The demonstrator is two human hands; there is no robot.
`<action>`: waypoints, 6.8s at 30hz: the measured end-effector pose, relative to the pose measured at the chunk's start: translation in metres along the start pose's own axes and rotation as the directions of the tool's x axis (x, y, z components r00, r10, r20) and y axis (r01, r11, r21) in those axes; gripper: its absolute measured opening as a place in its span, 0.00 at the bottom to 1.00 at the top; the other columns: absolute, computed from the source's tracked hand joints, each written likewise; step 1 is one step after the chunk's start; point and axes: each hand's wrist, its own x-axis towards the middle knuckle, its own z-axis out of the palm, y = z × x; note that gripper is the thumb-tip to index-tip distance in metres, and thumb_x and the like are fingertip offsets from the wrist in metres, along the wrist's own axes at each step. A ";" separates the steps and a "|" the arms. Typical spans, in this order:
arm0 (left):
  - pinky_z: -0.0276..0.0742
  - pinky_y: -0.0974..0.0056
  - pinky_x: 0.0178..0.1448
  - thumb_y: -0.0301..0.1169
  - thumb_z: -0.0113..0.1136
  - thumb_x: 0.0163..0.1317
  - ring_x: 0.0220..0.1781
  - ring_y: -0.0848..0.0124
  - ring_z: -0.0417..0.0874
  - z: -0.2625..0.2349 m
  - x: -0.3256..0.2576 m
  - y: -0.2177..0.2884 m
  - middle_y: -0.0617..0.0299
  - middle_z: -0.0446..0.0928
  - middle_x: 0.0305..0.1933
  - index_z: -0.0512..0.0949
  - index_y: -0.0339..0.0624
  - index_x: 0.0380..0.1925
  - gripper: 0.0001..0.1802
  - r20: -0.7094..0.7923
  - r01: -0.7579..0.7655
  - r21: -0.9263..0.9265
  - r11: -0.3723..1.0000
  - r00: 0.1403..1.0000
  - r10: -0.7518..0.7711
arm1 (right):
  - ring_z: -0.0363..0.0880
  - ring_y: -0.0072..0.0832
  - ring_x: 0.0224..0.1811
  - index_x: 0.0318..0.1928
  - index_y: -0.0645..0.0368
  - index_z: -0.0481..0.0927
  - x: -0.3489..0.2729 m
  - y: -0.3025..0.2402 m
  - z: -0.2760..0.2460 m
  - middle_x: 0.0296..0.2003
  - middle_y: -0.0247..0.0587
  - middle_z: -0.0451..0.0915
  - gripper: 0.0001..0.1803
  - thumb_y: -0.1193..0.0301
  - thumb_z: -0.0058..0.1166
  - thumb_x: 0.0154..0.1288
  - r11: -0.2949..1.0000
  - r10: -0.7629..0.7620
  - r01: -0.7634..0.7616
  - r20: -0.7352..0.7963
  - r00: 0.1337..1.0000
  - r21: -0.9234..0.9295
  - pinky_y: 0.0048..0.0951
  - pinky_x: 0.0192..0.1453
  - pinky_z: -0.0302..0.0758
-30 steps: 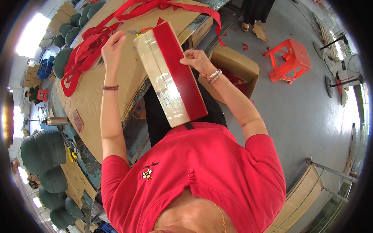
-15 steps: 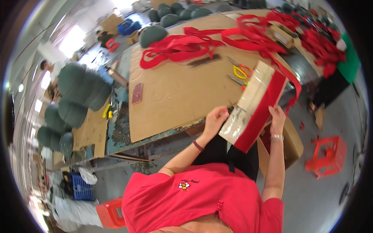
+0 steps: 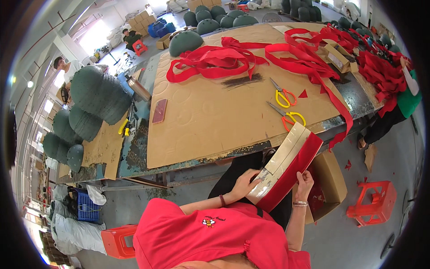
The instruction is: The person applies and wraps red fabric strips onto a wooden jig by hand.
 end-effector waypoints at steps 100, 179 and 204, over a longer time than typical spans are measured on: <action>0.76 0.66 0.43 0.21 0.59 0.55 0.37 0.65 0.83 -0.044 0.260 0.041 0.52 0.83 0.35 0.81 0.33 0.39 0.10 0.425 -0.288 -0.075 0.955 0.857 0.292 | 0.66 0.07 0.28 0.30 0.61 0.74 -0.003 -0.027 0.053 0.24 0.20 0.72 0.06 0.77 0.58 0.62 0.993 -0.113 0.109 0.398 0.910 0.033 0.15 0.32 0.65; 0.75 0.61 0.51 0.21 0.56 0.47 0.47 0.59 0.75 -0.041 0.120 0.009 0.57 0.75 0.42 0.78 0.35 0.37 0.13 0.374 -0.577 0.214 0.789 0.794 0.479 | 0.72 0.12 0.33 0.35 0.64 0.80 0.034 -0.007 0.109 0.31 0.27 0.79 0.06 0.73 0.59 0.60 0.997 0.071 -0.047 0.587 0.807 -0.056 0.17 0.38 0.68; 0.77 0.59 0.49 0.21 0.64 0.53 0.46 0.57 0.81 -0.039 0.112 0.014 0.54 0.81 0.41 0.69 0.41 0.58 0.30 0.241 -0.288 0.126 0.949 0.937 0.252 | 0.77 0.15 0.36 0.42 0.66 0.81 0.030 -0.006 0.109 0.35 0.33 0.82 0.11 0.72 0.60 0.61 0.957 0.263 -0.287 0.560 0.786 -0.047 0.18 0.42 0.73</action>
